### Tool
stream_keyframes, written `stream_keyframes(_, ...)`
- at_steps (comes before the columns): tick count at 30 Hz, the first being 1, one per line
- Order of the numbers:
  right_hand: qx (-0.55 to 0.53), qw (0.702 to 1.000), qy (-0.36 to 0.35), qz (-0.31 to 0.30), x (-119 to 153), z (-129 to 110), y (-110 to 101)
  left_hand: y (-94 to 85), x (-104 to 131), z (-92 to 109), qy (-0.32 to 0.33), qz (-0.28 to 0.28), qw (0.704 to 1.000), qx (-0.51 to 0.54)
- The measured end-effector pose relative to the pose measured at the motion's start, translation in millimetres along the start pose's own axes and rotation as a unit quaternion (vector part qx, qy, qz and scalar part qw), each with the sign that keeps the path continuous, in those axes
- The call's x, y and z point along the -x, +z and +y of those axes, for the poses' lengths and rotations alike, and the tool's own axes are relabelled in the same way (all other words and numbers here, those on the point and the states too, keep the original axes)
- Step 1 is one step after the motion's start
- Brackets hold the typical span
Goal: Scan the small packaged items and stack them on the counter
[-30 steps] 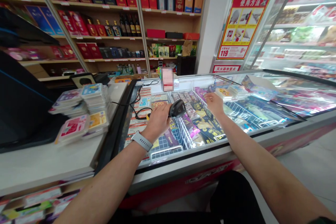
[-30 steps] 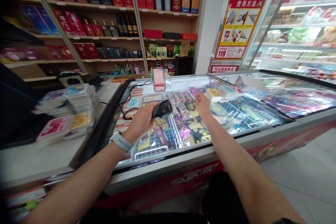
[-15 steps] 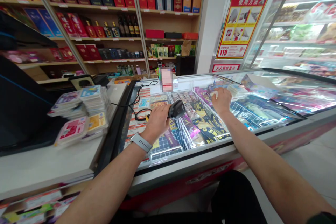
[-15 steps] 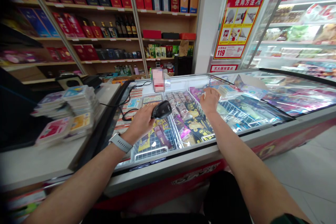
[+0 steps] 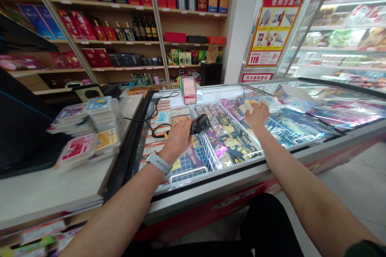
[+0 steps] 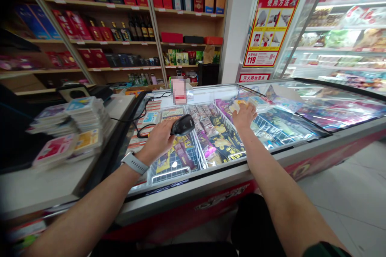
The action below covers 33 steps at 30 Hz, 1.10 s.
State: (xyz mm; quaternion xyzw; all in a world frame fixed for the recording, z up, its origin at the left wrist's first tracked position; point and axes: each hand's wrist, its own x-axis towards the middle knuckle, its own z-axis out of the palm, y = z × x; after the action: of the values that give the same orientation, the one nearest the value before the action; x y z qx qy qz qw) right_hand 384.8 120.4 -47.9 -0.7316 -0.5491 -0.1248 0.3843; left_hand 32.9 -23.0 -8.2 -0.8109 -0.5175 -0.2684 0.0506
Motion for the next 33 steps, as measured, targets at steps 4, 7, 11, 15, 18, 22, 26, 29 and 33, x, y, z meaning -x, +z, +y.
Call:
stream_keyframes(4,-0.009,1.0,0.0,0.01,0.0,1.9,-0.2,-0.3,0.0,-0.2,0.0,-0.002,1.0,0.001)
stream_keyframes(7,-0.017,1.0,-0.002,0.007,0.1,1.9,-2.5,0.3,0.0,-1.1,-0.002,0.0,1.0,0.001)
stream_keyframes(11,-0.024,1.0,-0.001,-0.006,0.1,0.7,-5.6,0.5,-0.3,-1.3,-0.001,0.003,1.0,-0.001)
stream_keyframes(15,-0.028,1.0,-0.013,0.0,-0.6,0.9,-4.3,-1.4,-0.5,0.6,-0.004,0.002,1.0,-0.003)
stream_keyframes(18,-0.029,0.999,-0.022,0.004,-1.9,2.7,-1.9,-2.7,-0.6,1.5,-0.008,-0.003,1.0,0.0)
stream_keyframes(22,-0.04,0.999,-0.033,-0.006,-3.9,5.6,-0.1,-1.8,-0.7,0.6,-0.005,-0.002,1.0,0.002)
stream_keyframes(26,-0.06,0.997,-0.047,-0.001,-5.4,5.8,-0.6,0.0,-0.7,-0.7,-0.002,0.005,1.0,0.002)
stream_keyframes(29,-0.082,0.995,-0.053,0.015,-5.9,3.3,-3.6,0.6,-0.7,-1.5,-0.001,0.005,1.0,0.001)
stream_keyframes(33,-0.103,0.993,-0.057,0.025,-5.6,-1.9,-9.8,1.1,-0.5,-2.3,0.003,0.002,1.0,0.0)
